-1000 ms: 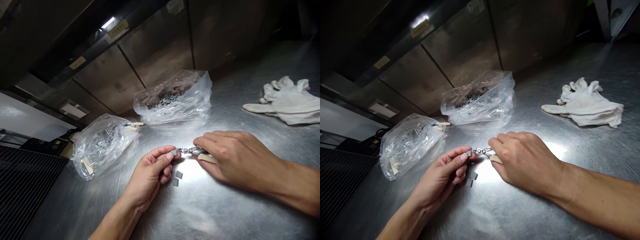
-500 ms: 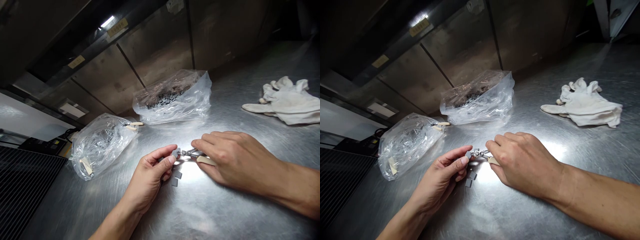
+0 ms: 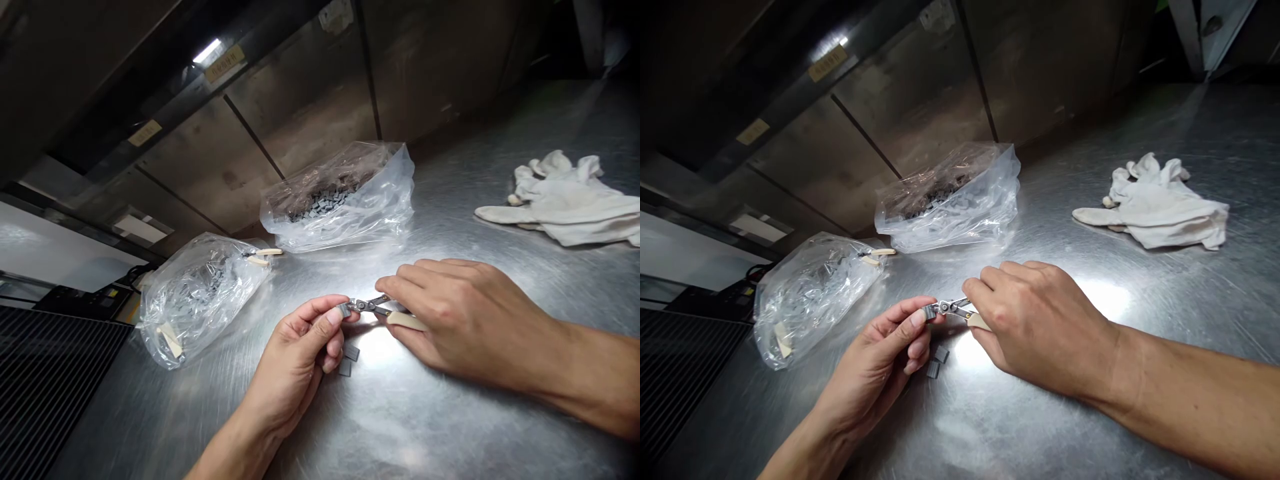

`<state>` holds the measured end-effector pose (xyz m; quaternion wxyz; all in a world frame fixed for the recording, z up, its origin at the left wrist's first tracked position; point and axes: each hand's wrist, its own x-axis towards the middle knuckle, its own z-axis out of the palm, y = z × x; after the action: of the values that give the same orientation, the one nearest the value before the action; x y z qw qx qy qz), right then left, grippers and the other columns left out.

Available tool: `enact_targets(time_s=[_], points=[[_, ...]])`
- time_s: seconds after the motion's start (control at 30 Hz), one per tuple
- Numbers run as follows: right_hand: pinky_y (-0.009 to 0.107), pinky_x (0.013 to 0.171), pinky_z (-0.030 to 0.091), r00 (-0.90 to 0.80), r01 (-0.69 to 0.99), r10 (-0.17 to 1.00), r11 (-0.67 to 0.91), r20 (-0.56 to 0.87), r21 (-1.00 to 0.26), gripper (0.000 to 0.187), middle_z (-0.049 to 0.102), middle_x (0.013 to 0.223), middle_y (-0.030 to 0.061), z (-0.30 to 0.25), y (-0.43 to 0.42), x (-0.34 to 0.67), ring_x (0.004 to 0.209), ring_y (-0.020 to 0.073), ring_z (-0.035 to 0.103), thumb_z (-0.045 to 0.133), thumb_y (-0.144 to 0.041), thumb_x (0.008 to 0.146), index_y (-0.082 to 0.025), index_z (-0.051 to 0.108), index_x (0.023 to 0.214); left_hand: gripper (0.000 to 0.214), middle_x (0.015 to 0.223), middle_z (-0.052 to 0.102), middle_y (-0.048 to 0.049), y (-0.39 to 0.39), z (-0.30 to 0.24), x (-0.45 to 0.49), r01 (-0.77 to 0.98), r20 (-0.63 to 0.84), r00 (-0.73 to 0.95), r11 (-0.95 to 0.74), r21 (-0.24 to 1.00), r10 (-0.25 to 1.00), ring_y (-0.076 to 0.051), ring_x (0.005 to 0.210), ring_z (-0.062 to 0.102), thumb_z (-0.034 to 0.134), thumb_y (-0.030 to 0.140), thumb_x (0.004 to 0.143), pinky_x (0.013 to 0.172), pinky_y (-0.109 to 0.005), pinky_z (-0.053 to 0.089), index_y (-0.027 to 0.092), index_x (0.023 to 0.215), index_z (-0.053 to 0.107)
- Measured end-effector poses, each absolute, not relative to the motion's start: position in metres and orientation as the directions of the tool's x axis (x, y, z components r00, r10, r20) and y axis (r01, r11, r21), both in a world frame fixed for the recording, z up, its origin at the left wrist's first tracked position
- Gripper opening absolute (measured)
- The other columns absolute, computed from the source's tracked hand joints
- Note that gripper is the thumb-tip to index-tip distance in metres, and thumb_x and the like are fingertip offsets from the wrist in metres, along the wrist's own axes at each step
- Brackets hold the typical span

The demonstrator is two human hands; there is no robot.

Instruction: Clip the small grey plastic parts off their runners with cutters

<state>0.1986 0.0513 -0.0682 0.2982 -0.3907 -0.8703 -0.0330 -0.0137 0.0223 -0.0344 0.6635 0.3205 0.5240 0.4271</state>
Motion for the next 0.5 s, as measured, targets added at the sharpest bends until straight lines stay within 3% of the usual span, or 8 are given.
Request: enact_targets(time_s=[0.07, 0.5], points=[[0.036, 0.066, 0.032, -0.518, 0.698, 0.638, 0.7, 0.569, -0.15, 0.006, 0.06, 0.076, 0.0001, -0.0668, 0.0518, 0.1987, 0.069, 0.0222, 0.057, 0.064, -0.023, 0.085, -0.02, 0.066, 0.09, 0.022, 0.084, 0.071, -0.0061, 0.0222, -0.035, -0.0131, -0.242, -0.422, 0.092, 0.431, 0.869, 0.902, -0.003, 0.052, 0.041, 0.082, 0.024, 0.083, 0.047, -0.013, 0.033, 0.015, 0.102, 0.077], [0.037, 0.066, 0.029, -0.542, 0.722, 0.61, 0.69, 0.578, -0.053, 0.001, 0.057, 0.073, 0.0009, -0.0651, 0.0517, 0.1976, 0.066, 0.0219, 0.052, 0.063, -0.022, 0.084, -0.021, 0.064, 0.083, 0.022, 0.085, 0.074, -0.008, 0.0216, -0.0399, -0.0123, -0.254, -0.422, 0.042, 0.418, 0.872, 0.906, -0.001, 0.05, 0.042, 0.086, 0.026, 0.078, 0.045, -0.012, 0.031, 0.015, 0.095, 0.081]])
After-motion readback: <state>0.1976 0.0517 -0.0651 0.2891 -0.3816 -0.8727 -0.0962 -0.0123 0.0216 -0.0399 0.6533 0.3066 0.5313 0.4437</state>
